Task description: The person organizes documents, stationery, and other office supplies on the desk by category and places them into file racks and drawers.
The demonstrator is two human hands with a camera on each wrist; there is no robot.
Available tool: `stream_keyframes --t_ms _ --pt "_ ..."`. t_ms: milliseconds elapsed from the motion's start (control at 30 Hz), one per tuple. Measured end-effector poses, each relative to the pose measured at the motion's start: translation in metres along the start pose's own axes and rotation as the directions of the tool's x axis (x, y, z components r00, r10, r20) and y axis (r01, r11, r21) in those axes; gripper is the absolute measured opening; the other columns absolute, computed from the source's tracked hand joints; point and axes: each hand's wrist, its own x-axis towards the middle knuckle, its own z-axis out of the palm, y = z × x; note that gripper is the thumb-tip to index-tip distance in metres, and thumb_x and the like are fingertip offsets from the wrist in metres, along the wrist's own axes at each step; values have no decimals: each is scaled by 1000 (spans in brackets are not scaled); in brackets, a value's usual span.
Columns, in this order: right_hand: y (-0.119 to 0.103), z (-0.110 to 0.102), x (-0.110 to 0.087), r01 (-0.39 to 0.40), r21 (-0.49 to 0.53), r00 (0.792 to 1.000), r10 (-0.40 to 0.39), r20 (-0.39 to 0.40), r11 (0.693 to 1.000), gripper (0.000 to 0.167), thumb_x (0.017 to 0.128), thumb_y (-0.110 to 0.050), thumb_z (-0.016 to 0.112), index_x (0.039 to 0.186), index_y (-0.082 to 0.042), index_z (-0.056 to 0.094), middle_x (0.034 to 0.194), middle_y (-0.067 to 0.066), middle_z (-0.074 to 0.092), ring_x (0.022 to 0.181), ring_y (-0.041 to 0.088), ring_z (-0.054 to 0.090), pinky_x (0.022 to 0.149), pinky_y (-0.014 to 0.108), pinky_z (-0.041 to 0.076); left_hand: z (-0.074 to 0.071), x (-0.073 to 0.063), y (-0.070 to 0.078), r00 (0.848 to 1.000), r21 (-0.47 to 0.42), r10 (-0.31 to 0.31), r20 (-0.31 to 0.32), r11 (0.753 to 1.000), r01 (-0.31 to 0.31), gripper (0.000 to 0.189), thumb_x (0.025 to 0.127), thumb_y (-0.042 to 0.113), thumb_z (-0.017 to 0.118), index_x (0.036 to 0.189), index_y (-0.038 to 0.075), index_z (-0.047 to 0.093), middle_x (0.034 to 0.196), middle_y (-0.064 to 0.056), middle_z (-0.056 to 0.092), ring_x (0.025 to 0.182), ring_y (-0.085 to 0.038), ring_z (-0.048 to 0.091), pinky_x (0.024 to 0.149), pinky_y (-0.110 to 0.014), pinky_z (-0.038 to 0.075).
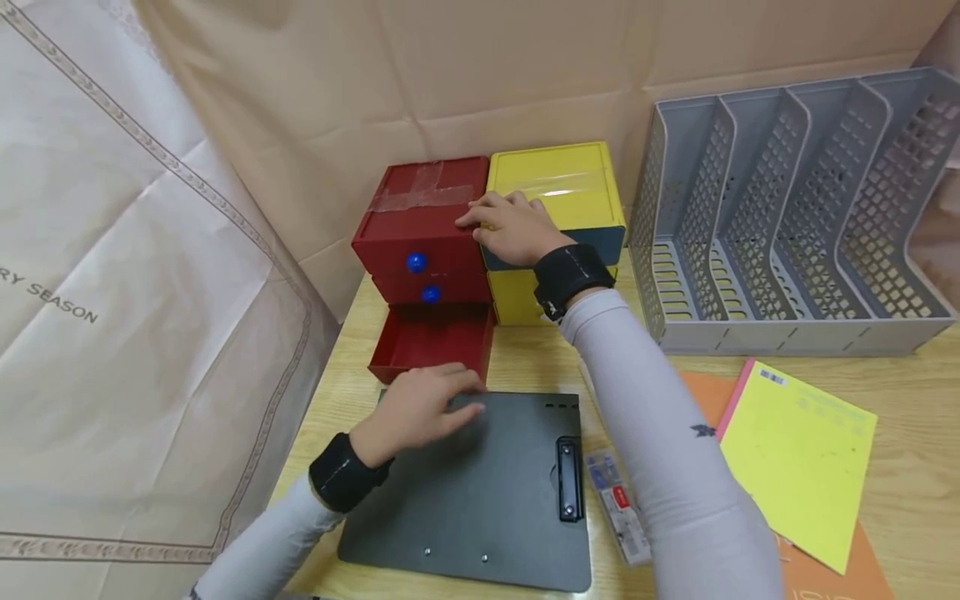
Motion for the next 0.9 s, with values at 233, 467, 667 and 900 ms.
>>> stream_keyframes --t_ms 233,467,667,900 --pt "0 0 -1 2 8 1000 -2 -5 1000 40 108 -27 45 148 -26 54 163 6 34 143 40 28 115 62 18 25 34 45 913 -29 355 199 934 -357 34 99 44 64 130 30 65 126 10 60 110 -5 57 96 -22 49" --pt "1 1 -2 -4 -2 1000 4 -5 1000 40 109 -28 44 148 -28 54 163 5 34 142 39 29 112 60 21 46 57 85 848 26 445 289 882 -471 48 99 47 63 144 32 55 145 9 54 127 -8 52 106 -21 44" --pt "1 2 -3 -1 -4 1000 1 16 1000 41 109 -29 45 149 -29 52 164 4 32 143 40 27 111 59 21 63 62 105 790 16 467 397 857 -515 55 99 44 64 151 38 46 160 11 40 142 -9 43 110 -24 42" --pt "3 -7 1 35 -10 996 -34 85 999 43 109 -28 45 152 -27 47 166 6 26 144 42 23 110 60 20 75 68 110 790 73 482 379 836 -544 52 98 44 66 147 39 50 155 13 47 141 -8 45 108 -25 44"
